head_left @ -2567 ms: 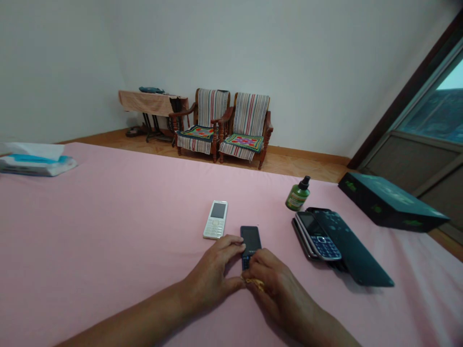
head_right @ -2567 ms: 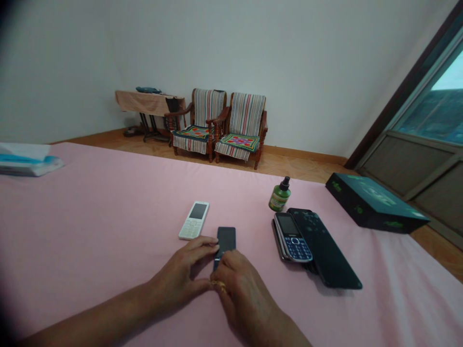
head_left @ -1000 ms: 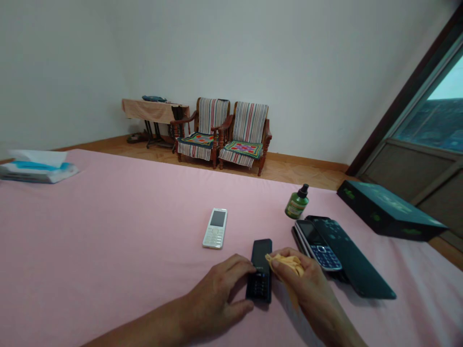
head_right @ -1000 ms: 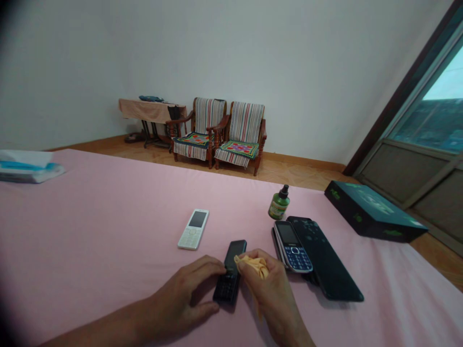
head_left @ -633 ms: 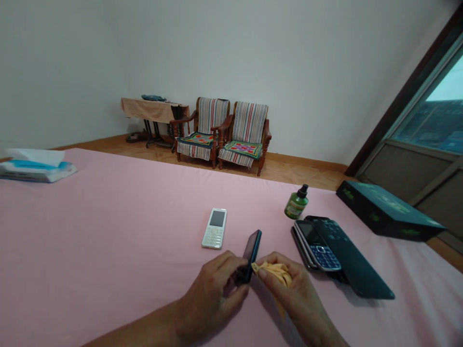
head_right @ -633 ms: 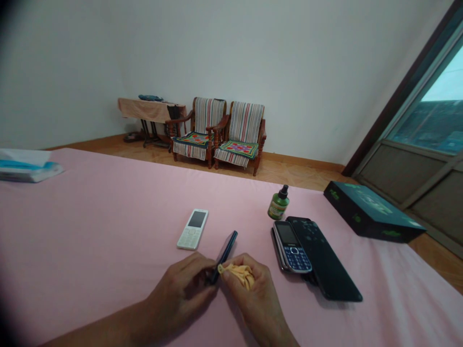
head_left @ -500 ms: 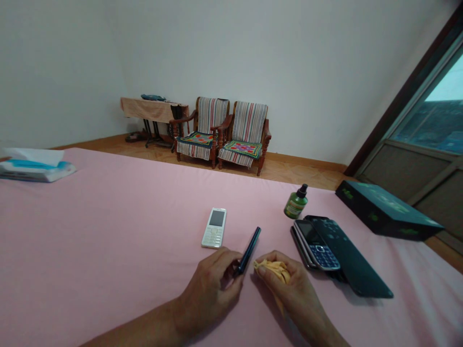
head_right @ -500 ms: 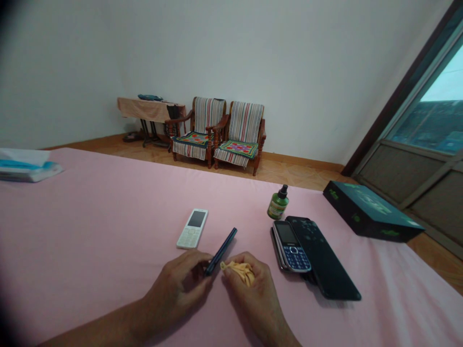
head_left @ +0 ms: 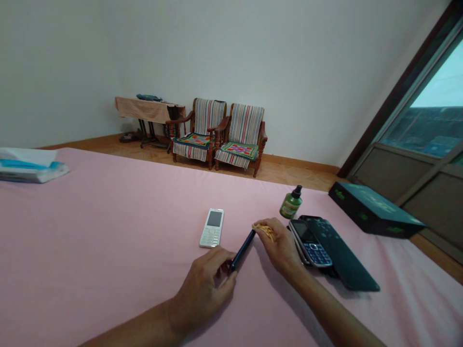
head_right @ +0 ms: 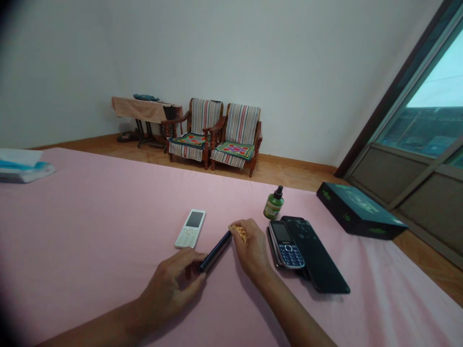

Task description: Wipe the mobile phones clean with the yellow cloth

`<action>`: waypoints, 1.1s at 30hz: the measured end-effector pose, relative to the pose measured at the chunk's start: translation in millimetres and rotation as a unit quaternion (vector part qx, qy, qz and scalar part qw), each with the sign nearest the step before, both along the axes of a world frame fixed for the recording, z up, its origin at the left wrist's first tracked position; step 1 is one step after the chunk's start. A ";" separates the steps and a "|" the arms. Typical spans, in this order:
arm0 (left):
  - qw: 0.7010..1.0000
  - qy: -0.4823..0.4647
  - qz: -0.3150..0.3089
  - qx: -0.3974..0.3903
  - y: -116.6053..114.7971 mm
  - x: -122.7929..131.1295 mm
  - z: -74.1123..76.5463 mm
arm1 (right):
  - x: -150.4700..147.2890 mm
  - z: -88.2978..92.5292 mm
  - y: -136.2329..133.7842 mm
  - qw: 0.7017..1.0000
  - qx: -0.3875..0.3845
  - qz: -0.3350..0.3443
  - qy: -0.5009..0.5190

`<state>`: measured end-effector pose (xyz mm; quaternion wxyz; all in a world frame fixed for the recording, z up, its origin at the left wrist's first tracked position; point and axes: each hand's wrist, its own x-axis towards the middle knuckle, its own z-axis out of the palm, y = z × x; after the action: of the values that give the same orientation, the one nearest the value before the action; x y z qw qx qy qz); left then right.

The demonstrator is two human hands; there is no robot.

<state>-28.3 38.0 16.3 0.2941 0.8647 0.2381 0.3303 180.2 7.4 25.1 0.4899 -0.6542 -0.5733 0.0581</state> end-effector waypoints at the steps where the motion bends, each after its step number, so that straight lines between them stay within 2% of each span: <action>1: 1.000 -0.003 0.001 -0.002 0.2 0.1 -0.3 | -0.4 -2.0 2.8 1.000 0.010 0.003 -0.005; 5: 1.000 -0.012 -0.003 -0.008 -0.4 0.8 -0.7 | -7.2 -9.1 0.3 0.999 0.043 0.026 -0.021; 11: 1.000 -0.020 -0.014 -0.014 -1.4 2.3 -0.5 | -28.5 -14.6 -21.9 0.996 0.061 0.063 -0.017; 19: 0.999 -0.021 0.004 -0.047 -3.0 2.7 -1.2 | -61.2 -16.8 -43.7 0.990 0.046 0.129 0.027; 26: 0.997 -0.036 -0.004 -0.066 -2.7 3.7 -0.6 | -66.3 -20.4 -48.6 0.985 0.078 0.152 0.018; 33: 0.997 -0.033 0.004 -0.073 -0.1 4.2 -1.8 | -70.7 -18.1 -49.3 0.974 0.115 0.190 -0.035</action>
<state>-24.1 37.9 14.5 0.3629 0.8285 0.2555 0.3415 109.6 -41.9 7.1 0.5218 -0.4744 -0.7064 0.0608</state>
